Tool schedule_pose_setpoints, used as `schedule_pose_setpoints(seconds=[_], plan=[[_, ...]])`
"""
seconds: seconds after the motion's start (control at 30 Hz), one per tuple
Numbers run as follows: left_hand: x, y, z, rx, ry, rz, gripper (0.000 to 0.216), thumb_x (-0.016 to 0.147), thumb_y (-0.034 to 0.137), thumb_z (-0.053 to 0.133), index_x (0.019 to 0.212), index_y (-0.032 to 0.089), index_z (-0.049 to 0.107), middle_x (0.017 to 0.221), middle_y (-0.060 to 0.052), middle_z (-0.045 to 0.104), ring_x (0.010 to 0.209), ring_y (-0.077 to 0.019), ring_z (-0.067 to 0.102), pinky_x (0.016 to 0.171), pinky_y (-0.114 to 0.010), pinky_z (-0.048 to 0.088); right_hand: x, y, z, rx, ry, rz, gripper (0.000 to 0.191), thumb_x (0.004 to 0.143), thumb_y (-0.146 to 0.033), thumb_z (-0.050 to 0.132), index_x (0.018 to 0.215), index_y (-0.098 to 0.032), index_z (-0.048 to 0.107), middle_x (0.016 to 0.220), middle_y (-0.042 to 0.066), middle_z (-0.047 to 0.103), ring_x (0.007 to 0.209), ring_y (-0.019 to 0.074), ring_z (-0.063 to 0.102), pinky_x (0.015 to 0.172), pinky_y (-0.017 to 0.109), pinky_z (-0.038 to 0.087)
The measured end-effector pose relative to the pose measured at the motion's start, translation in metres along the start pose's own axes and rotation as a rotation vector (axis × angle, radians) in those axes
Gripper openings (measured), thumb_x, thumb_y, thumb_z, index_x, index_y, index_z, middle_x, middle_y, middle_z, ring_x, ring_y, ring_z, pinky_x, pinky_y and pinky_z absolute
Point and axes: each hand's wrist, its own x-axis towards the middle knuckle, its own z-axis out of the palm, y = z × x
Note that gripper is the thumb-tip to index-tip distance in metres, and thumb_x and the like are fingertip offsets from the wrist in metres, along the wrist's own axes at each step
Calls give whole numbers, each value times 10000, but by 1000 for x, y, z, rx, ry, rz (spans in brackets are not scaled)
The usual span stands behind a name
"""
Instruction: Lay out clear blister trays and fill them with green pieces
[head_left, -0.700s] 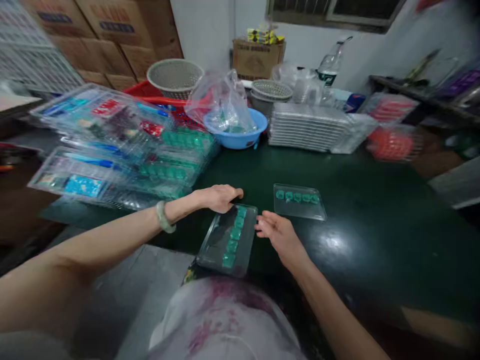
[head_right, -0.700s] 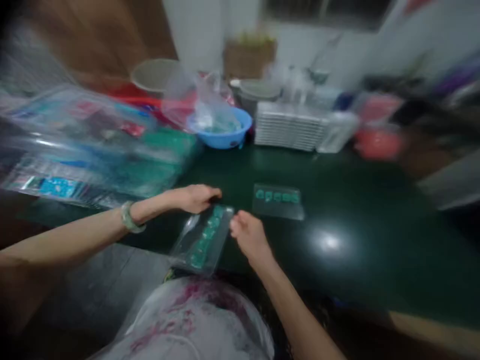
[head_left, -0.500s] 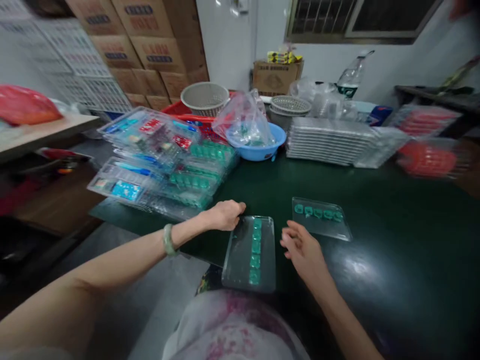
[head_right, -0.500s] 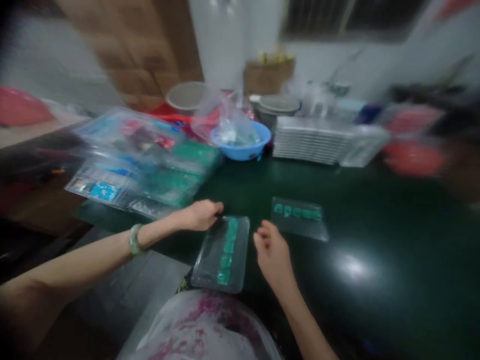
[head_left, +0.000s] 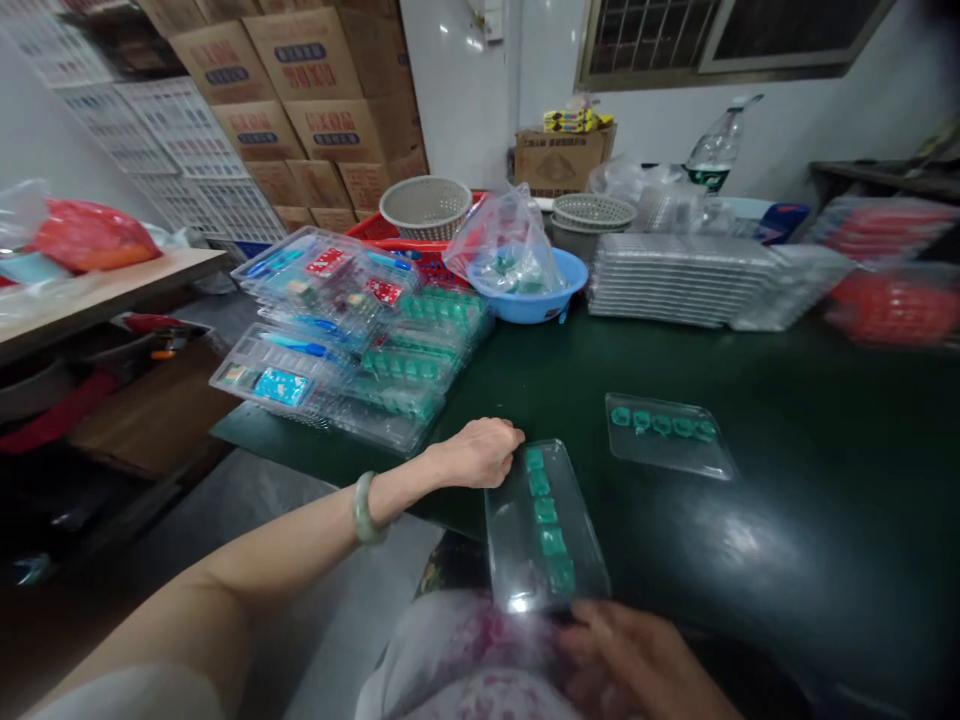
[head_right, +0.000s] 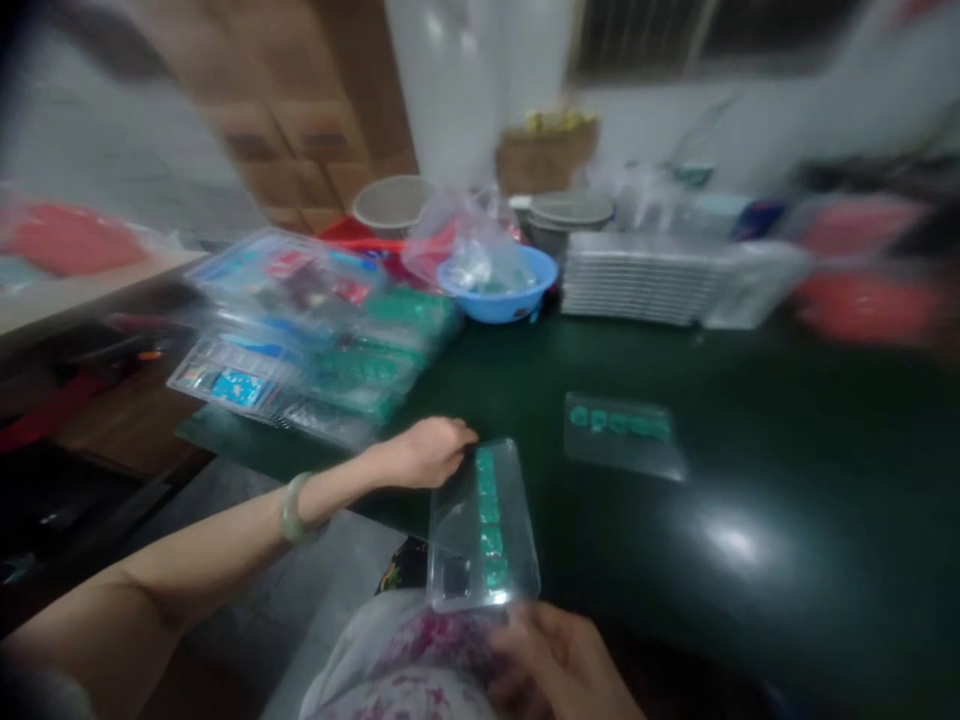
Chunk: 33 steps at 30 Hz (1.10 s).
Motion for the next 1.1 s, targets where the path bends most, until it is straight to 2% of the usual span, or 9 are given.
schedule_pose_setpoints(seconds=[0.1,0.17,0.27,0.4,0.53,0.63,0.87,0.97,1.1], plan=[[-4,-1,12,-46,26,-4,230,744,179,454,920,164,602,822,-77,657,742,-196,626,630,-256,442,5,-6,8,120,-84,33,508,669,-582,586,862,-112,604,632,87,648,485,152,578,414,239,413],[-9,-2,18,-74,51,-12,237,768,181,410,908,151,599,743,-70,648,649,-180,610,567,-250,420,9,-8,9,206,-80,-10,466,690,-559,575,824,-113,576,719,101,654,478,133,566,342,201,370],[-18,-1,23,-138,109,-33,234,772,177,387,828,146,612,644,-44,617,585,-158,574,538,-241,393,12,-8,6,277,-42,-95,377,718,-503,566,798,-136,536,807,90,644,479,122,563,295,183,348],[-31,7,26,-445,115,-145,174,755,213,440,729,149,599,554,2,554,491,-114,506,473,-214,371,12,-5,-3,276,-25,-192,272,787,-420,497,810,-150,510,690,33,613,419,85,502,284,156,305],[-32,21,24,-932,-58,-226,255,786,338,461,617,153,508,458,41,452,350,-66,368,326,-183,292,6,-11,-33,209,-56,-314,251,822,-405,446,790,-160,493,635,4,578,392,65,451,285,147,276],[-11,38,13,-1127,-40,-145,269,773,350,509,596,149,492,464,36,462,369,-65,398,313,-172,301,5,-32,-71,102,-34,-397,250,823,-403,442,802,-161,500,657,6,580,388,58,440,298,154,283],[92,87,-2,-989,128,-166,117,756,193,510,655,133,515,540,6,537,387,-49,450,334,-164,336,63,-98,-155,-545,603,-446,271,844,-258,325,732,-137,540,622,38,581,436,81,486,404,190,357],[118,91,11,-892,124,-201,153,747,206,509,620,122,522,512,-6,537,369,-55,448,329,-174,335,88,-110,-170,-686,706,-420,194,799,-174,396,775,-127,583,738,90,632,640,146,588,538,223,399],[123,82,16,-725,144,-209,162,710,262,559,733,105,590,583,-44,593,453,-112,527,420,-236,414,101,-109,-174,-859,784,-350,193,769,-152,446,827,-132,630,898,142,654,902,230,591,690,263,402]])
